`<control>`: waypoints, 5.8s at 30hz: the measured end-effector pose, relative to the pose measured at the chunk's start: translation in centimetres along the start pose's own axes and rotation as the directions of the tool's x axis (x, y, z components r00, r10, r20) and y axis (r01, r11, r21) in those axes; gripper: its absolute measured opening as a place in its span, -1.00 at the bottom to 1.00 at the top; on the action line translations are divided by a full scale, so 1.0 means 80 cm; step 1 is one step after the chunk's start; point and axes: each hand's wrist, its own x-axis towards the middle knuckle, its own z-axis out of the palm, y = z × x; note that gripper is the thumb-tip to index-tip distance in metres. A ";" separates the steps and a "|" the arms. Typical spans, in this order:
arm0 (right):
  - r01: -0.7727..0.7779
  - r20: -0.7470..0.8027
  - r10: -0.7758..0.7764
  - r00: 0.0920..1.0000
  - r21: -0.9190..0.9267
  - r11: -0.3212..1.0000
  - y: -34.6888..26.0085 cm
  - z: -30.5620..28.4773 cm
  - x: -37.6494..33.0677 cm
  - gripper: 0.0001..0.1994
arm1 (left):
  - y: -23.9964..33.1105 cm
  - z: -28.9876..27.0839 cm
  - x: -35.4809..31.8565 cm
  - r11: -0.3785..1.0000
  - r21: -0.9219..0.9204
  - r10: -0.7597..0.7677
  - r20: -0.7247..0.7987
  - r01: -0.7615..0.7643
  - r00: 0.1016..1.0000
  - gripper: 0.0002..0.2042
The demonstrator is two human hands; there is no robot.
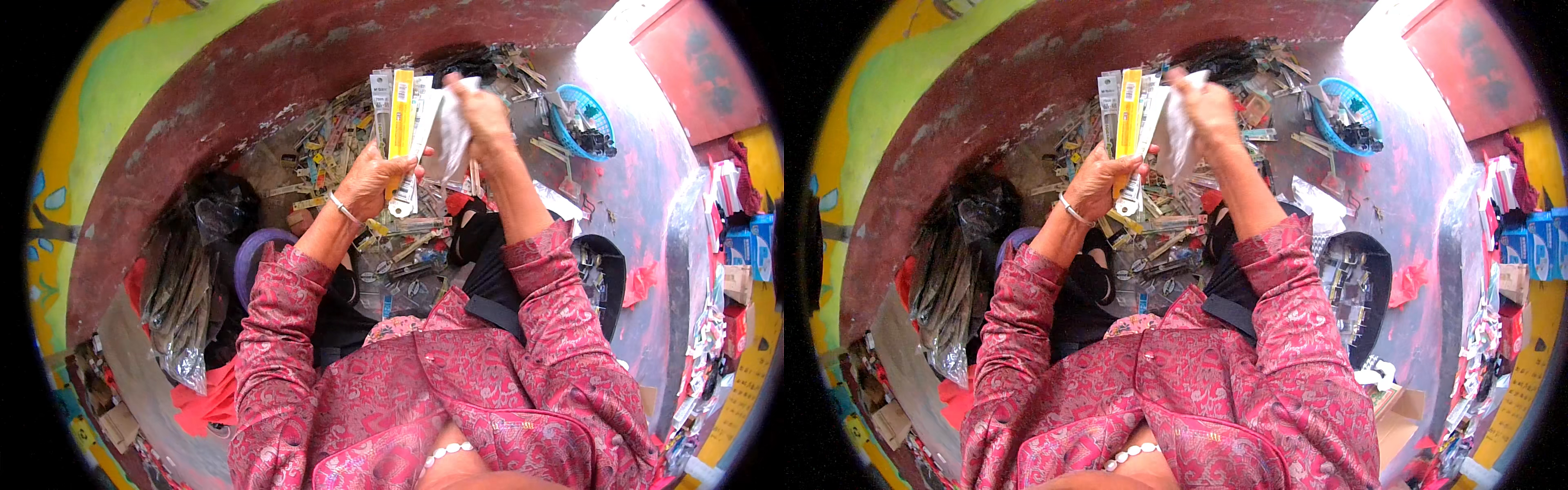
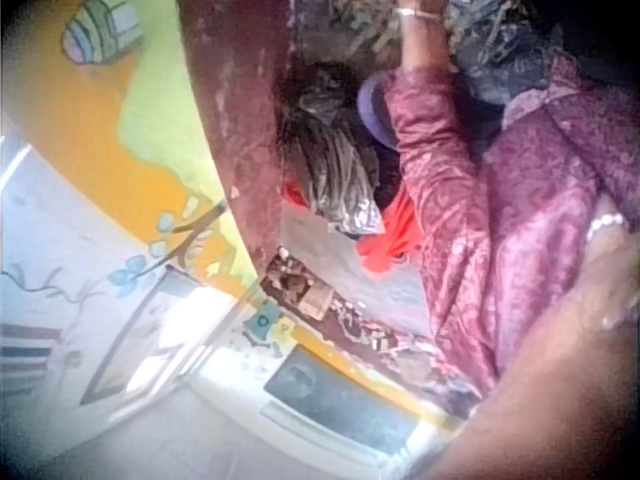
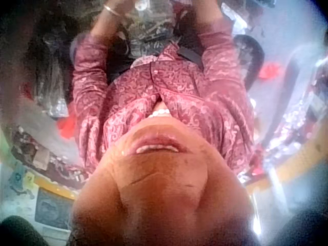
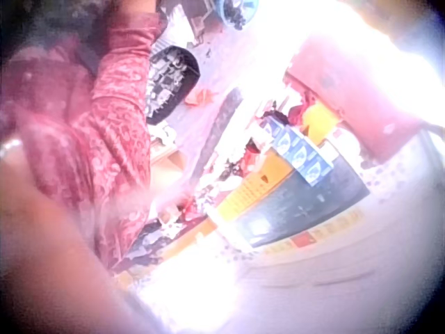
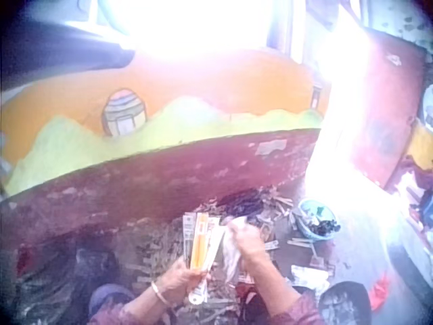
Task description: The person picks up packaged stationery items from a pile on the floor, wipes each package with a cloth, and places the cleaned items into a plastic bag or a bin.
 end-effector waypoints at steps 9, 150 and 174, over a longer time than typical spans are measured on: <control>0.772 0.544 -0.655 0.525 -0.628 0.097 0.025 0.037 -0.033 -0.85 | -0.017 0.000 -0.004 0.989 0.130 -0.076 -0.006 0.076 0.997 -0.67; 0.396 0.408 0.001 0.913 -0.887 0.238 0.030 -0.025 -0.015 -0.54 | 0.043 -0.066 0.019 0.778 -0.456 0.183 -0.494 -0.432 0.850 -0.85; 0.762 0.520 -0.573 0.633 -0.548 0.345 0.005 0.019 -0.051 -0.84 | 0.024 -0.048 0.024 0.848 -0.446 0.186 -0.253 -0.285 0.949 -0.59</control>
